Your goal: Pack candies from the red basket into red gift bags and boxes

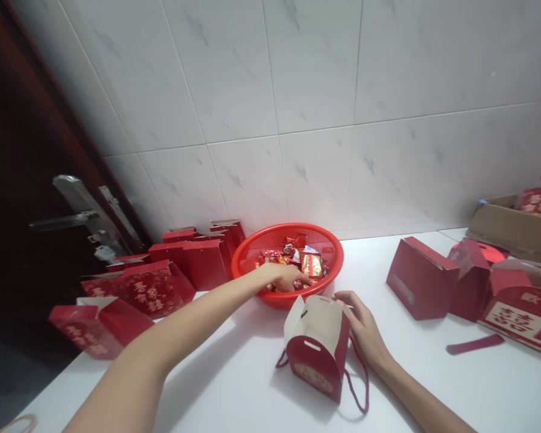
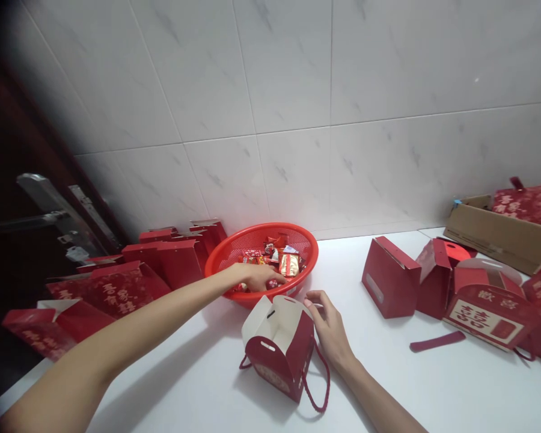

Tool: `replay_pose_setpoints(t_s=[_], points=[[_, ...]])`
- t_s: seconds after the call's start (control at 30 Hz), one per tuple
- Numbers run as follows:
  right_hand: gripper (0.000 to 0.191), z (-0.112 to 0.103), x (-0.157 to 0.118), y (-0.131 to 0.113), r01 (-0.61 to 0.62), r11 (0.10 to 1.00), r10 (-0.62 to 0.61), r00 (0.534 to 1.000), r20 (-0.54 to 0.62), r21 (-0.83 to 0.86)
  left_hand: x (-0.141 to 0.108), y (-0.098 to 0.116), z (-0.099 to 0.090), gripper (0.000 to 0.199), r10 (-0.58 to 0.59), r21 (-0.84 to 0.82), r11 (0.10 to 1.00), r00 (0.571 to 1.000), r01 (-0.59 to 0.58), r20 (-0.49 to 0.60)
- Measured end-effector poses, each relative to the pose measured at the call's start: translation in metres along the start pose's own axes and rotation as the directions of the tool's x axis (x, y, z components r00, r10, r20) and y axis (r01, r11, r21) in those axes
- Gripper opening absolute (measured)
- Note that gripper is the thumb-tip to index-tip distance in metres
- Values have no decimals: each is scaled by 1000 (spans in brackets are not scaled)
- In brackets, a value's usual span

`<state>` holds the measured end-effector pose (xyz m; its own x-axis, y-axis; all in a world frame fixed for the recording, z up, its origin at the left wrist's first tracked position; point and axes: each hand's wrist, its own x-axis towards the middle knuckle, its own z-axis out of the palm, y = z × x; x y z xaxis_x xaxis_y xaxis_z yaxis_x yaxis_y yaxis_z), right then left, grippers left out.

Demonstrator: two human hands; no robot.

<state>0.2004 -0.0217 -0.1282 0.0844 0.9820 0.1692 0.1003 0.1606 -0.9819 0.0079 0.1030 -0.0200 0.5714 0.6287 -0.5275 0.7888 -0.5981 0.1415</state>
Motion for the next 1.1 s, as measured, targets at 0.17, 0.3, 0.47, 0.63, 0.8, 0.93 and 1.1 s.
replay_pose_setpoints(t_s=[0.17, 0.3, 0.47, 0.63, 0.8, 0.93, 1.1], points=[[45, 0, -1, -3, 12, 1000, -12, 1000, 9, -7, -6, -3, -3, 84, -12, -121, 993, 999, 18, 47], [43, -1, -1, -4, 11, 1000, -11, 1000, 18, 8, -7, -10, 1, 79, -32, -158, 987, 999, 36, 28], [45, 0, -1, -2, 14, 1000, -14, 1000, 23, 6, -5, -23, -2, 63, 14, -231, 973, 998, -28, -60], [43, 0, 0, 0, 10, 1000, -11, 999, 35, 17, -5, -48, -14, 41, 1, -399, 904, 934, -154, -356], [42, 0, 0, 1, 3, 1000, -4, 999, 35, 23, -1, -72, -20, 44, -165, -643, 738, 868, -207, -468], [40, 0, 0, 0, 16, 1000, -16, 1000, 26, 16, 7, -79, -22, 49, -360, -772, 584, 772, -252, -524], [41, -1, 0, 0, 19, 1000, -19, 999, 28, 8, 7, -83, -26, 66, -434, -736, 664, 733, -134, -525]])
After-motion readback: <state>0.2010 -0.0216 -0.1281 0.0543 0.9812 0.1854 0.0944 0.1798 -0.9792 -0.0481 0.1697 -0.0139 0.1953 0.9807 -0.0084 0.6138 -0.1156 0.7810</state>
